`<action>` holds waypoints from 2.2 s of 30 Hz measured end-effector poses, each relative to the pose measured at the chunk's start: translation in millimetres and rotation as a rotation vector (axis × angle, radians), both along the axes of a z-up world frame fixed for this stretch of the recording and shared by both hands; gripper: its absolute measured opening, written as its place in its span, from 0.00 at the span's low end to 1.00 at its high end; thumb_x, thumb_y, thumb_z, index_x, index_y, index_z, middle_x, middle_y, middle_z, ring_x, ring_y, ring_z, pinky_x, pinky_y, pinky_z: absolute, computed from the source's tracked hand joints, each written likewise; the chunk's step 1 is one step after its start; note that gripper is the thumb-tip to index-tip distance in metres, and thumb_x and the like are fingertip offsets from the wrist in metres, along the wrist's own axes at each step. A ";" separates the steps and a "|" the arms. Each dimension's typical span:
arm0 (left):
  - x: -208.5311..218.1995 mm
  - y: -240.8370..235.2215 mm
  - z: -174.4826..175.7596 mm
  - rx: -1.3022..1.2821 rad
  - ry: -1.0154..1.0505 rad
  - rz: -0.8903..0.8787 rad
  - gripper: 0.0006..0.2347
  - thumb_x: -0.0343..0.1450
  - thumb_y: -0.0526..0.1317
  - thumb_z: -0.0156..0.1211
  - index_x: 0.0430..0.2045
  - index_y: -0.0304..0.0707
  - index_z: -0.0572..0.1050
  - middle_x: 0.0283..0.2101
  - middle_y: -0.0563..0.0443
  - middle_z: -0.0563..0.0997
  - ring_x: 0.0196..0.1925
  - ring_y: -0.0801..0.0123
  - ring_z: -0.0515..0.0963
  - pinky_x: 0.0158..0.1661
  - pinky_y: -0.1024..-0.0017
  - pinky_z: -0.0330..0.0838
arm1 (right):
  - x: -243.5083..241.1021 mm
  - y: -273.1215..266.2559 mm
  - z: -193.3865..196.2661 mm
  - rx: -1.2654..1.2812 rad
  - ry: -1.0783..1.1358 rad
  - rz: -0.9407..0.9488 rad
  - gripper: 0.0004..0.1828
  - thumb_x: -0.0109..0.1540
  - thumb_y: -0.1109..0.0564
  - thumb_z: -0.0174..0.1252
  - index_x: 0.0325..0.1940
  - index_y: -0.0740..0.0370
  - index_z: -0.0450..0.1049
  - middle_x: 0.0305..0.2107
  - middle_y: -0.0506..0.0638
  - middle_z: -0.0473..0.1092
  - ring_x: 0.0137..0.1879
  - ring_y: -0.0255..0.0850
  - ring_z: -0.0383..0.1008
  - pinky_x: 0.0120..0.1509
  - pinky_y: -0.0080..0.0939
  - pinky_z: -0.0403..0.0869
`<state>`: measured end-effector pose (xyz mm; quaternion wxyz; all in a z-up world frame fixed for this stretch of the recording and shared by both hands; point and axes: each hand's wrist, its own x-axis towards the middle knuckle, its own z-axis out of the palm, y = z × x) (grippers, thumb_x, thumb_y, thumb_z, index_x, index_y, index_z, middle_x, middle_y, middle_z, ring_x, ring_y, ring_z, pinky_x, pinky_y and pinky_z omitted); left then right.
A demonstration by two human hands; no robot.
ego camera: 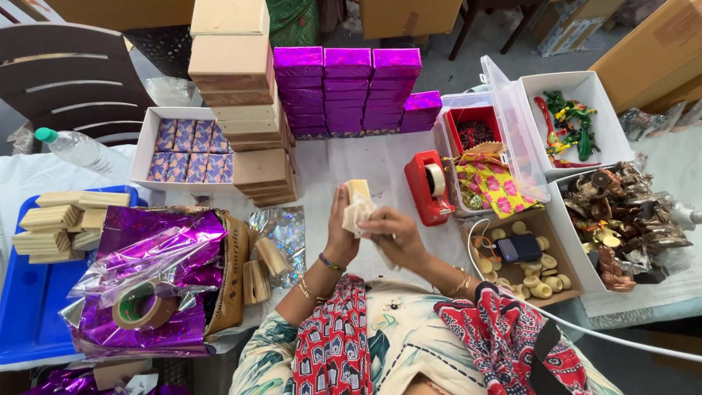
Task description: The person wipes a small rectangular wooden block with a white cloth. They hold the block in their left hand and rub its surfaces with the cloth in their right hand. The person briefly touches their face with their right hand before resuming the wiping action.
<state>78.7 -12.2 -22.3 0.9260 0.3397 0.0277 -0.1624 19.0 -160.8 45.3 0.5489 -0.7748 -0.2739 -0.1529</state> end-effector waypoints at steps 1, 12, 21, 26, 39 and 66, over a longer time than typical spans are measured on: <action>-8.5 -8.2 -1.0 0.000 0.005 -0.001 0.20 0.83 0.56 0.43 0.57 0.41 0.65 0.45 0.48 0.73 0.45 0.65 0.77 0.43 0.66 0.77 | 10.7 -4.6 0.5 0.000 0.005 -0.001 0.19 0.58 0.69 0.66 0.52 0.57 0.82 0.35 0.47 0.71 0.40 0.35 0.74 0.43 0.32 0.73; -32.1 -4.3 49.4 0.033 -0.087 -0.129 0.26 0.74 0.50 0.56 0.65 0.44 0.56 0.54 0.48 0.71 0.57 0.65 0.74 0.56 0.65 0.73 | 3.0 -20.7 47.5 -0.246 0.116 -0.001 0.20 0.55 0.67 0.67 0.51 0.60 0.79 0.42 0.52 0.73 0.50 0.44 0.73 0.46 0.37 0.76; -36.6 -6.3 40.3 0.053 -0.041 -0.108 0.24 0.74 0.46 0.55 0.65 0.40 0.60 0.54 0.49 0.72 0.55 0.68 0.75 0.55 0.66 0.74 | -46.3 -50.1 193.7 -0.359 -0.227 1.688 0.17 0.72 0.51 0.57 0.32 0.61 0.64 0.37 0.52 0.66 0.48 0.48 0.69 0.46 0.46 0.63; -41.4 -2.9 50.3 0.062 -0.029 -0.106 0.24 0.74 0.47 0.56 0.64 0.40 0.60 0.52 0.48 0.73 0.52 0.68 0.77 0.52 0.66 0.76 | -49.8 -52.2 204.4 -0.451 -0.235 1.680 0.19 0.71 0.49 0.57 0.31 0.61 0.62 0.34 0.50 0.65 0.47 0.47 0.69 0.48 0.45 0.64; -48.8 -1.1 47.8 0.065 -0.017 -0.125 0.24 0.74 0.48 0.56 0.63 0.41 0.60 0.50 0.48 0.74 0.49 0.67 0.79 0.49 0.65 0.78 | -50.1 -36.6 229.3 -0.035 -0.036 1.672 0.14 0.76 0.58 0.42 0.36 0.66 0.62 0.34 0.57 0.64 0.40 0.56 0.68 0.42 0.56 0.65; -48.5 6.9 44.3 0.050 -0.026 -0.113 0.24 0.74 0.45 0.58 0.63 0.39 0.60 0.50 0.50 0.73 0.51 0.69 0.77 0.51 0.67 0.76 | -65.3 -33.8 215.5 -0.792 0.342 0.887 0.07 0.68 0.55 0.57 0.48 0.58 0.76 0.45 0.52 0.75 0.46 0.51 0.80 0.47 0.48 0.75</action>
